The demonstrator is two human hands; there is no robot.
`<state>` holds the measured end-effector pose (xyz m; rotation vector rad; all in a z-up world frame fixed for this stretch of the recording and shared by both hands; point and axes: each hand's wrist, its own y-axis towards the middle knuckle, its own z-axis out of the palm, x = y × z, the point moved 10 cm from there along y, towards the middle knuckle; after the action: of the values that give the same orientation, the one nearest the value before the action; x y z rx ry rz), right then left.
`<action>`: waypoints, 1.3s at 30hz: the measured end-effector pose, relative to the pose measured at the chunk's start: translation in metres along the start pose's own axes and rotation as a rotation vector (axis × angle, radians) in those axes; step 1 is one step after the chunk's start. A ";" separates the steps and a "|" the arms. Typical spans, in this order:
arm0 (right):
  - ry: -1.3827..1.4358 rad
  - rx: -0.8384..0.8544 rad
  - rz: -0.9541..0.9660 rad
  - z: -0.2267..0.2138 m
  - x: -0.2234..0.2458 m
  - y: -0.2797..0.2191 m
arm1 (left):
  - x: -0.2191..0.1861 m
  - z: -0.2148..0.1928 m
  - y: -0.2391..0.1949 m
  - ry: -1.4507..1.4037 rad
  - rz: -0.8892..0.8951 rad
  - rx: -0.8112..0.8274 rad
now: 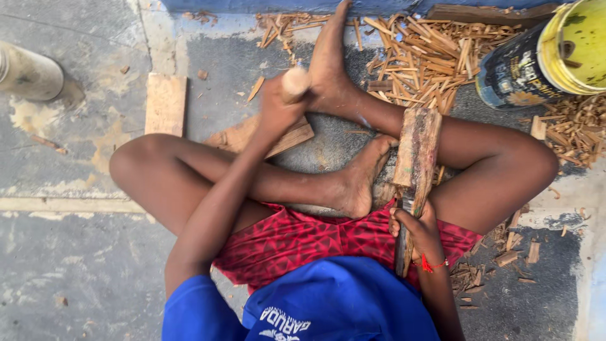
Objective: The person sits cross-legged on the floor and uses a wooden mallet to repeatedly strike a small cylindrical piece of wood held in their left hand. The person adjusts the wood's position occasionally while continuing to strike it.
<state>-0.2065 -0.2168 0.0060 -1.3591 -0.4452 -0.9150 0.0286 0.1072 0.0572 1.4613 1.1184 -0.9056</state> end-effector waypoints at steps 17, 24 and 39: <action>-0.081 -0.006 -0.053 0.012 0.009 0.007 | -0.010 -0.056 -0.005 -0.637 -0.283 -0.156; -0.079 -0.002 -0.071 0.008 0.006 0.007 | -0.002 -0.029 -0.008 -0.239 -0.233 0.011; -0.116 0.011 -0.090 0.023 0.017 -0.003 | -0.098 -0.053 0.007 0.112 0.125 0.096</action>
<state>-0.1931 -0.1995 0.0250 -1.3957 -0.6035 -0.9082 0.0065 0.1419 0.1607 1.6591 1.0641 -0.8080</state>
